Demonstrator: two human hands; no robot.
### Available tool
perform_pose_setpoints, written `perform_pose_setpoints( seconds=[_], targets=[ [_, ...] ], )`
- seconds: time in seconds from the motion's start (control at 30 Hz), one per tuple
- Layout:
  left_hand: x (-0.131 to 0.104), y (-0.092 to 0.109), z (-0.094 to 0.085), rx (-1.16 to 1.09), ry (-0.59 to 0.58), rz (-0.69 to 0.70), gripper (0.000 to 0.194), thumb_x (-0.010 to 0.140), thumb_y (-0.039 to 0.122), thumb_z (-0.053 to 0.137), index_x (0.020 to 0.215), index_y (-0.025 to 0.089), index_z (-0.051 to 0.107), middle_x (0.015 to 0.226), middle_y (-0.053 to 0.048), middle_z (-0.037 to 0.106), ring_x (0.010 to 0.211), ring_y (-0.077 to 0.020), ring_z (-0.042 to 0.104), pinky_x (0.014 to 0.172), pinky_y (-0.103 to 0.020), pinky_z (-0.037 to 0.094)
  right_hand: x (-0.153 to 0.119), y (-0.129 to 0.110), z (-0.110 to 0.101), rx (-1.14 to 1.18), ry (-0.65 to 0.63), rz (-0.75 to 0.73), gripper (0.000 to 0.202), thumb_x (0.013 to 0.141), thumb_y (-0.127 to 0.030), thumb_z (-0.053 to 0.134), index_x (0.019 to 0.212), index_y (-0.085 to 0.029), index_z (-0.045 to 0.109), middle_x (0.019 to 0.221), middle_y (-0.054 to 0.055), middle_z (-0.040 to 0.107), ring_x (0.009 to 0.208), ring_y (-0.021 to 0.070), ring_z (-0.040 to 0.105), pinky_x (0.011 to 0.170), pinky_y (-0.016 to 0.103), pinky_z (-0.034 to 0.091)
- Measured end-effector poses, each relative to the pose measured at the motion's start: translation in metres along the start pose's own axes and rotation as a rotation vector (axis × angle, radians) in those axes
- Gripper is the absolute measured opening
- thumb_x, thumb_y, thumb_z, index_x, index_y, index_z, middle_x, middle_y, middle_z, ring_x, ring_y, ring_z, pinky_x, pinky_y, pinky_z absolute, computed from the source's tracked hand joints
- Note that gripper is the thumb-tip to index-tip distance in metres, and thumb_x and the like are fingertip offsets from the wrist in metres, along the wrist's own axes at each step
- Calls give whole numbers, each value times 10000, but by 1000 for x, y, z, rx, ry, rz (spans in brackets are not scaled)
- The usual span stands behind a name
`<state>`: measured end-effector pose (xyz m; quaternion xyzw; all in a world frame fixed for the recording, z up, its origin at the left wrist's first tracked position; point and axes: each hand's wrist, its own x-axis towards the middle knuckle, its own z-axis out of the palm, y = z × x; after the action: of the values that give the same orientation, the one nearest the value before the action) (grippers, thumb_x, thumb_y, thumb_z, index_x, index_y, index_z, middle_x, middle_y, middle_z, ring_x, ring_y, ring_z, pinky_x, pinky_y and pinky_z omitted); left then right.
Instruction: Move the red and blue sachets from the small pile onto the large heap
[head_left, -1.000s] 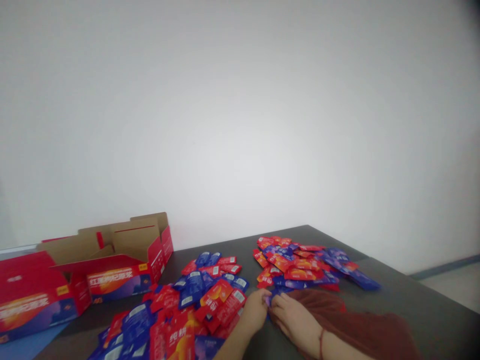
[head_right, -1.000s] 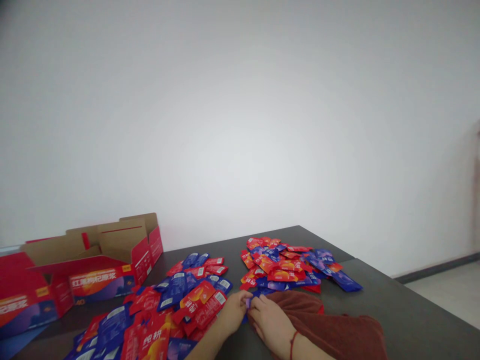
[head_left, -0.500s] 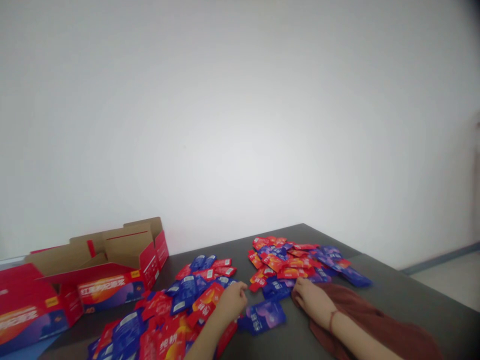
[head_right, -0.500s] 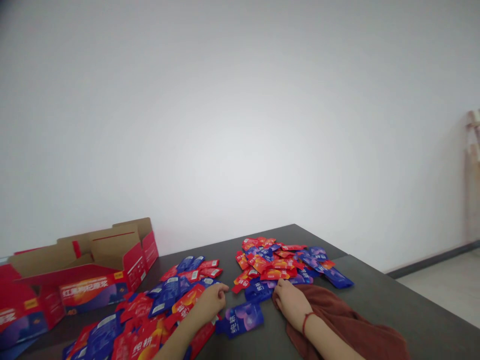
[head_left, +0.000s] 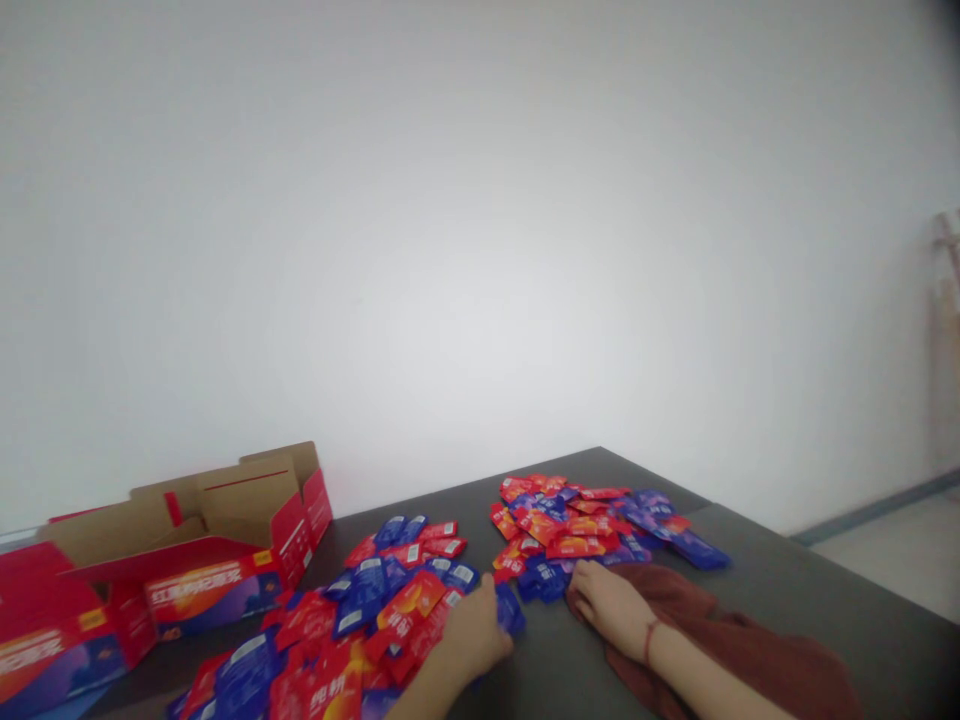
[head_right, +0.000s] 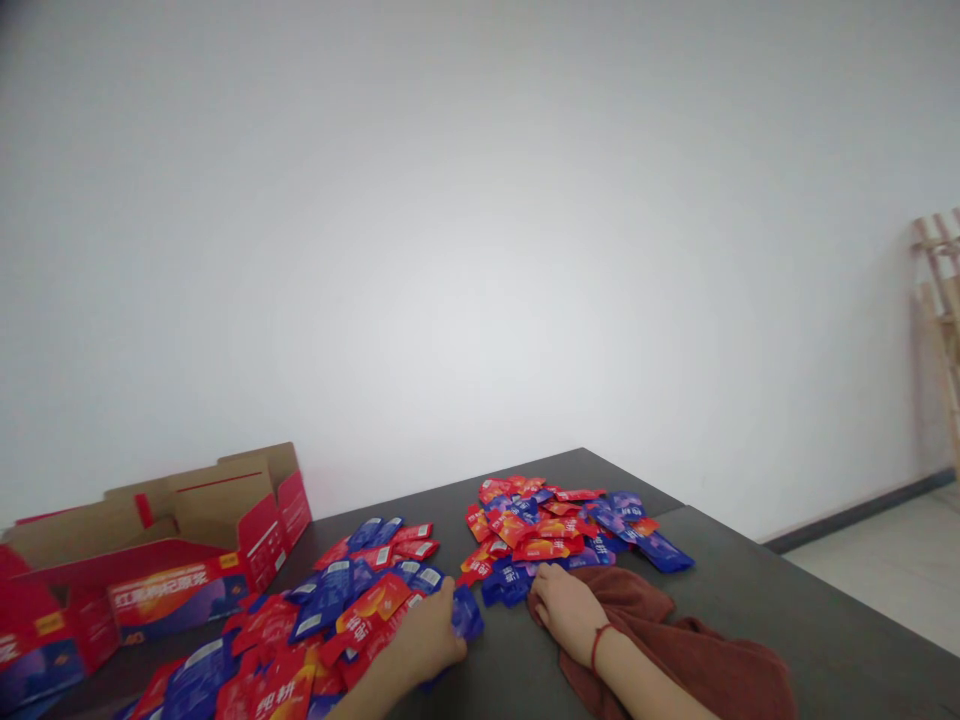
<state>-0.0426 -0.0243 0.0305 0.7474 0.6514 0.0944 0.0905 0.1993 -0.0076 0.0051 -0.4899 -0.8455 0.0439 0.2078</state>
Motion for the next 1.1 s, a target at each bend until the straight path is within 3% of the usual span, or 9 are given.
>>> perform_pose_setpoints(
  seconds=[0.17,0.23,0.33,0.43,0.57,0.67,0.73,0.9,1.1],
  targets=[
    [1,-48,-68,305,157,-201,574,732,240,570,1269,88,438,1131,-193,613,1042,-303,600,838,-373,446,-1,-2,-2,-4,-13,-7,219,788,-78,460,788,-195,644,959,51,623,946,193,558,819,274,405],
    [1,-71,-91,417,174,-279,532,731,256,575,1227,87,482,1220,-209,556,1081,-305,577,857,-379,446,0,-3,-2,-3,-12,-5,213,794,-83,463,801,-194,645,966,53,625,946,195,560,822,276,404],
    [1,-91,-104,484,131,-364,477,695,256,608,1145,106,559,1239,-201,533,1110,-316,546,880,-411,440,0,-5,-2,2,-7,-8,216,794,-80,460,797,-197,642,964,49,627,948,192,561,818,271,404],
    [4,-79,-85,530,175,-247,468,670,218,606,1130,137,574,1292,-177,496,1222,-337,429,957,-483,373,1,-5,-1,8,-4,-18,219,789,-78,457,770,-202,636,948,41,627,944,190,563,807,267,403],
    [23,-27,-31,337,157,187,463,733,246,587,1171,98,553,1265,-193,518,1222,-311,433,1043,-425,289,1,-2,0,3,-1,-37,209,785,-87,464,770,-206,635,950,38,623,946,191,557,806,268,402],
    [44,9,3,288,107,218,396,747,185,565,1126,71,585,1121,-224,599,1098,-344,531,950,-453,376,1,1,2,15,-6,-48,206,786,-89,466,769,-205,635,955,37,620,948,184,554,819,262,400],
    [57,23,16,283,104,199,308,807,126,475,1075,69,615,1048,-232,628,1027,-331,581,894,-448,415,1,3,5,24,-8,-53,209,788,-88,462,765,-205,634,952,35,619,944,179,552,822,259,399],
    [70,24,20,319,94,175,274,883,115,404,988,115,656,964,-197,667,989,-290,620,865,-425,443,2,5,8,14,-17,-56,207,804,-104,458,760,-205,633,949,36,619,943,185,548,824,264,399],
    [53,5,10,409,68,160,247,873,124,438,995,82,649,939,-183,668,962,-291,627,865,-432,447,3,2,5,29,-16,-48,196,795,-103,467,781,-205,633,961,47,621,948,196,548,825,272,398]
  ],
)
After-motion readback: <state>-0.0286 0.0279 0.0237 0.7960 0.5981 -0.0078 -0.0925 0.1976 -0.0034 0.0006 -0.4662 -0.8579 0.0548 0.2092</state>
